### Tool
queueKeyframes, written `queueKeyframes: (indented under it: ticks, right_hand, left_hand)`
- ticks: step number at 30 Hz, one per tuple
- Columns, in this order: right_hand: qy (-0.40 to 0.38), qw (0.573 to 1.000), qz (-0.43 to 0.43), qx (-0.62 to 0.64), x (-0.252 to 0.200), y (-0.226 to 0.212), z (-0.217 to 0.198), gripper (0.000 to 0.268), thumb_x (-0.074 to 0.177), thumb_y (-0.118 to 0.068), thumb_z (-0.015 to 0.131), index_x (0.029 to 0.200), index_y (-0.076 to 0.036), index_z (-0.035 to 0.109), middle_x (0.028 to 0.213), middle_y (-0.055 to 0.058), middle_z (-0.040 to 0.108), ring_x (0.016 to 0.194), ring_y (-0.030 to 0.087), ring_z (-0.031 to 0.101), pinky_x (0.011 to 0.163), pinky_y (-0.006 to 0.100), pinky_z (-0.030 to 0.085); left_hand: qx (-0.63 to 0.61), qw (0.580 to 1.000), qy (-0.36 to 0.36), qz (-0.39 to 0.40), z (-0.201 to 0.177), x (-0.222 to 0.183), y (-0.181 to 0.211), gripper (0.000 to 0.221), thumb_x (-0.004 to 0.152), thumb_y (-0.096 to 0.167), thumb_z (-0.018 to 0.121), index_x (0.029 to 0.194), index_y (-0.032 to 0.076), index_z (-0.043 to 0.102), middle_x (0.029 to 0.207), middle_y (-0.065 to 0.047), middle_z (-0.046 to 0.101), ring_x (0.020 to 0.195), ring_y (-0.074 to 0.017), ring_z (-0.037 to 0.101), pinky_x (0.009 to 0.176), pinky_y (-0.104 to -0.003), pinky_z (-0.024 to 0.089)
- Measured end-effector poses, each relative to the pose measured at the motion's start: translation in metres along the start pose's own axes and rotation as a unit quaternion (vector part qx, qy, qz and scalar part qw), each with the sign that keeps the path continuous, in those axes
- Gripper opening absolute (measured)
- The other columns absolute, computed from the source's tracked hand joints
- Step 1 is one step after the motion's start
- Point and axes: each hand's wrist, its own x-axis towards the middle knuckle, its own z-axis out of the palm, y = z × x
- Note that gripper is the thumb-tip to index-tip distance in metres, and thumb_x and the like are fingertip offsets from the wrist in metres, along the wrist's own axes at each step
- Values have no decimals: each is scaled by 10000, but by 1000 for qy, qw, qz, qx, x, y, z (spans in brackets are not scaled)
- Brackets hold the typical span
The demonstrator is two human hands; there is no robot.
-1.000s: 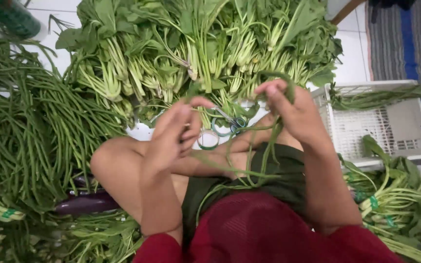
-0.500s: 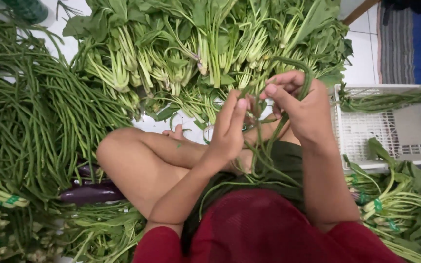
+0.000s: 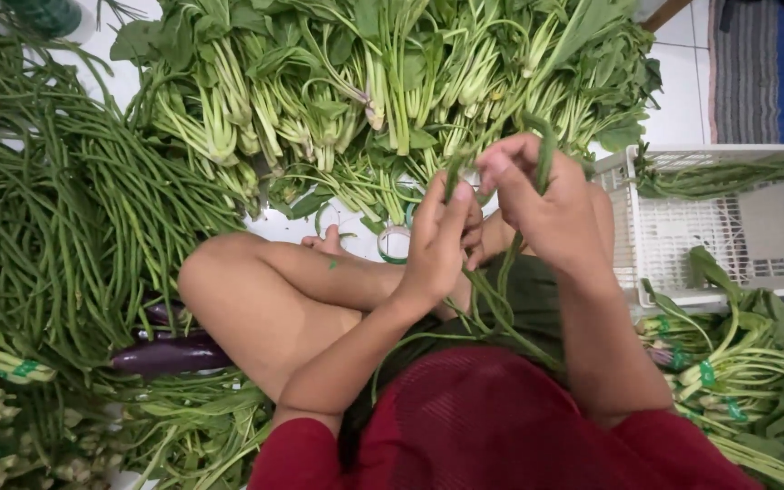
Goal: Trimming the ends of long beans with scissors and sorting them into bundles while sitting on the floor.
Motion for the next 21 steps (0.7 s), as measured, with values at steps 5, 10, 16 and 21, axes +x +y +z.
queueKeyframes:
  ticks: [5,10,16,21]
  right_hand:
    - [-36,999,21,-1,-10,9,-1,512,1154,-295,294,979,16,661,669,62,502,458,63,393,440,212,345]
    - [-230,958,-51,-167,-35,-30,18,260,1064,-189,500,937,-31,662,643,126,591,603,228,554,697,416,550]
    - [-221,964,-11,-145,-50,-16,34,149,1004,-201,642,968,-58,660,605,72,505,602,187,530,627,363,499]
    - [-272,956,65,92,-48,52,28,252,968,-177,683,1137,-1,621,881,101,696,687,127,664,681,293,583]
  left_hand:
    - [-43,997,20,-56,-26,12,-23,325,1130,387,354,1018,111,485,694,58,326,471,-43,403,276,-249,457]
    - [-67,996,-10,-57,-51,25,-19,449,1109,576,205,1006,171,371,1137,-189,692,925,-271,735,682,-333,634]
    - [-111,993,-36,-23,-65,28,16,262,1076,170,543,1042,158,283,1012,-210,685,593,-222,687,528,-373,627]
    - [-97,995,-18,33,-90,31,47,134,1115,119,418,1042,160,313,986,-141,665,424,-107,543,360,-290,531]
